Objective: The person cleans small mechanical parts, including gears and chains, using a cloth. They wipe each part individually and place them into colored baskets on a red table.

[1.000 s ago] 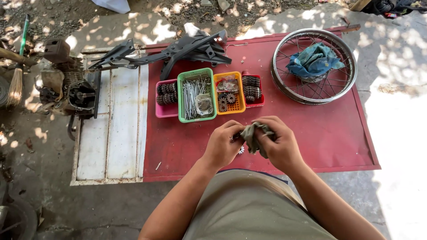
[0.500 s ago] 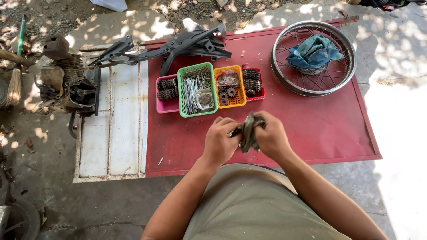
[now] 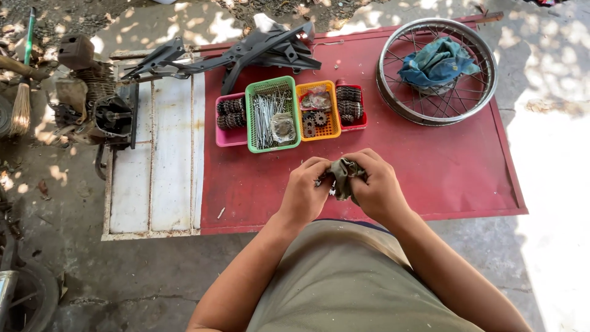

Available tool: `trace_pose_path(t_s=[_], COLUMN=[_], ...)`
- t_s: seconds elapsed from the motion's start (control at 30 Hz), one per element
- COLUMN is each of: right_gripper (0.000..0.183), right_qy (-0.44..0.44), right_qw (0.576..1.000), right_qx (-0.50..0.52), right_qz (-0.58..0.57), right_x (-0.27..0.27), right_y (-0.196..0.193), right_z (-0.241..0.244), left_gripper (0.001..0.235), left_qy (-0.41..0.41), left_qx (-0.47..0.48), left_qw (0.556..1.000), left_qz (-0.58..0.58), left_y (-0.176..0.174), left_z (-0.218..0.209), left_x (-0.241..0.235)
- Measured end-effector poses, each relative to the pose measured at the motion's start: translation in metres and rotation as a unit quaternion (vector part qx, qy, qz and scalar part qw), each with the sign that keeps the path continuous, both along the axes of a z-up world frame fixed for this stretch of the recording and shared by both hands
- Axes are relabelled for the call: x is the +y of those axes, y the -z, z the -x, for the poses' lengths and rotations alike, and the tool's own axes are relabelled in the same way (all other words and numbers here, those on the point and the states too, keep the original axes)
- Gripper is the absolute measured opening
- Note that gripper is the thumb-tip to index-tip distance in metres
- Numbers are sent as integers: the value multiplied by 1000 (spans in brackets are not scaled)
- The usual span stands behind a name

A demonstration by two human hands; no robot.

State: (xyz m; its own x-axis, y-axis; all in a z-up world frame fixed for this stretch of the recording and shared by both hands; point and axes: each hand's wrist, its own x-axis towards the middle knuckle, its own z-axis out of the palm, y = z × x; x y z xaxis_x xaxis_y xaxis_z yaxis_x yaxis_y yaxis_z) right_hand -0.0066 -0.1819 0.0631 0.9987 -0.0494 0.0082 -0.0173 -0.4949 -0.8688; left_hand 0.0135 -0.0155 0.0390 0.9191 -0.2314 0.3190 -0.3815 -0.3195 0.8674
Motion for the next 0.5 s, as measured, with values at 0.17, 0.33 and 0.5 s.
trace_pose_path(t_s=[0.17, 0.33, 0.5], right_gripper=[45, 40, 33], right_qy=[-24, -12, 3], right_qw=[999, 996, 983], right_qx=[39, 78, 59], right_qz=[16, -32, -176], right_x=[-10, -9, -11], right_y=[7, 16, 28], right_z=[-4, -15, -29], left_gripper=[23, 18, 19], left_qy=[1, -41, -60], left_qx=[-80, -32, 115], left_qw=[993, 998, 986], left_qz=[-92, -43, 101], left_y=[-5, -4, -7], left_z=[10, 13, 19], left_x=[-2, -7, -12])
